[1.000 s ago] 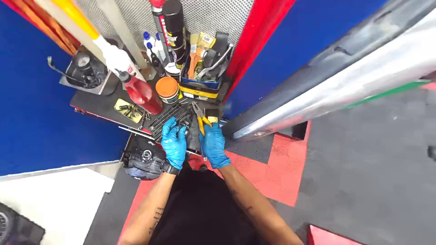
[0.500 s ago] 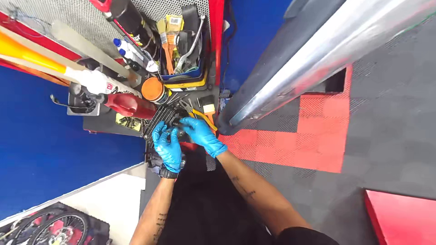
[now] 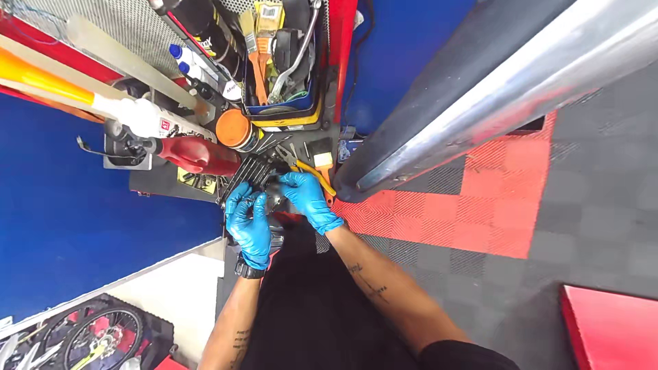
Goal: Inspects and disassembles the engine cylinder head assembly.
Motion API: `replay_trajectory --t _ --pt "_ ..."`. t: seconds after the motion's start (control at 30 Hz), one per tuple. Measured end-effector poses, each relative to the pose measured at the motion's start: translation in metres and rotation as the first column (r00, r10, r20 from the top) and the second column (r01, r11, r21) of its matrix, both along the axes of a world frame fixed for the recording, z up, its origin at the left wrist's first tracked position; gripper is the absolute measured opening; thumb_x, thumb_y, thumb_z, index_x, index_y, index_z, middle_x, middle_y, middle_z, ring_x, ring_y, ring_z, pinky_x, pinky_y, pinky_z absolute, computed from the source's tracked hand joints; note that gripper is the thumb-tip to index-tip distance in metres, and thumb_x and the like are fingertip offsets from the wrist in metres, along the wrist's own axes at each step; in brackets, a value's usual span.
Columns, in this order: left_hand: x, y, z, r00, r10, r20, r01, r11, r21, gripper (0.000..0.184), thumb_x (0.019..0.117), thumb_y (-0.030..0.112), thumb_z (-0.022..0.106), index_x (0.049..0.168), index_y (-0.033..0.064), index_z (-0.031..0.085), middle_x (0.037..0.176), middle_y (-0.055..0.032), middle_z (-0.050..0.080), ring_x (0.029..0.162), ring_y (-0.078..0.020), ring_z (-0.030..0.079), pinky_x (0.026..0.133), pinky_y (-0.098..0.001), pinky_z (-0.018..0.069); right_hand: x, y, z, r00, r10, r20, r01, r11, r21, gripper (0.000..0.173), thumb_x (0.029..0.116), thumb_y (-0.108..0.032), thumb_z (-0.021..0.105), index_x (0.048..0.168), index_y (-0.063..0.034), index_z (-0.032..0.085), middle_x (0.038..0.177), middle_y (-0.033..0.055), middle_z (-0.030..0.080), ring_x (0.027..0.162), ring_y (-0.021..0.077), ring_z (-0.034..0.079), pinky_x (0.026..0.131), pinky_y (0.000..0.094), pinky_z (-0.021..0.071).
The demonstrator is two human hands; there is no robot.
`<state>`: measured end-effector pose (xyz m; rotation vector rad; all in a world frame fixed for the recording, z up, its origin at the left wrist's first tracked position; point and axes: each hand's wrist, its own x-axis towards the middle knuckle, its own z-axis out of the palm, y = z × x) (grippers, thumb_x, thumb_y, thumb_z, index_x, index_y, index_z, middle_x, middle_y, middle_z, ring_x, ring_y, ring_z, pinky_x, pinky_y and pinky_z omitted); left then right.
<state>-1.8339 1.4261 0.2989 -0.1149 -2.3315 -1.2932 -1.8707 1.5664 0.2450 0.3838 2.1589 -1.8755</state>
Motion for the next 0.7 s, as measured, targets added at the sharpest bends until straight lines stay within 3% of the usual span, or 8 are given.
replay_trajectory --t 0.33,0.7 --pt "0.0014 -0.0089 0.0002 1.000 -0.018 -0.004 0.018 0.996 0.083 0.004 0.0846 -0.002 0.076 0.088 -0.0024 0.074 0.112 -0.0155 0.072 0.107 -0.0200 0.070 0.092 -0.0318 0.0596 0.0002 -0.0027 -0.0057 0.997 -0.068 0.022 0.070 0.993 -0.093 0.014 0.0880 -0.009 0.074 0.101 -0.0063 0.078 0.098 0.0054 0.077 0.092 0.0113 0.071 0.087 0.0340 0.0579" --pt "-0.0056 -0.0078 -0.0051 0.998 -0.051 -0.023 0.053 0.992 0.119 0.003 0.0857 -0.002 0.075 0.088 -0.0013 0.075 0.105 -0.0133 0.074 0.106 -0.0208 0.071 0.093 -0.0329 0.0591 -0.0011 -0.0009 -0.0060 0.999 -0.040 0.011 0.040 0.995 -0.087 0.014 0.0890 -0.008 0.073 0.102 -0.0061 0.078 0.099 0.0061 0.076 0.092 0.0111 0.071 0.088 0.0321 0.0577"
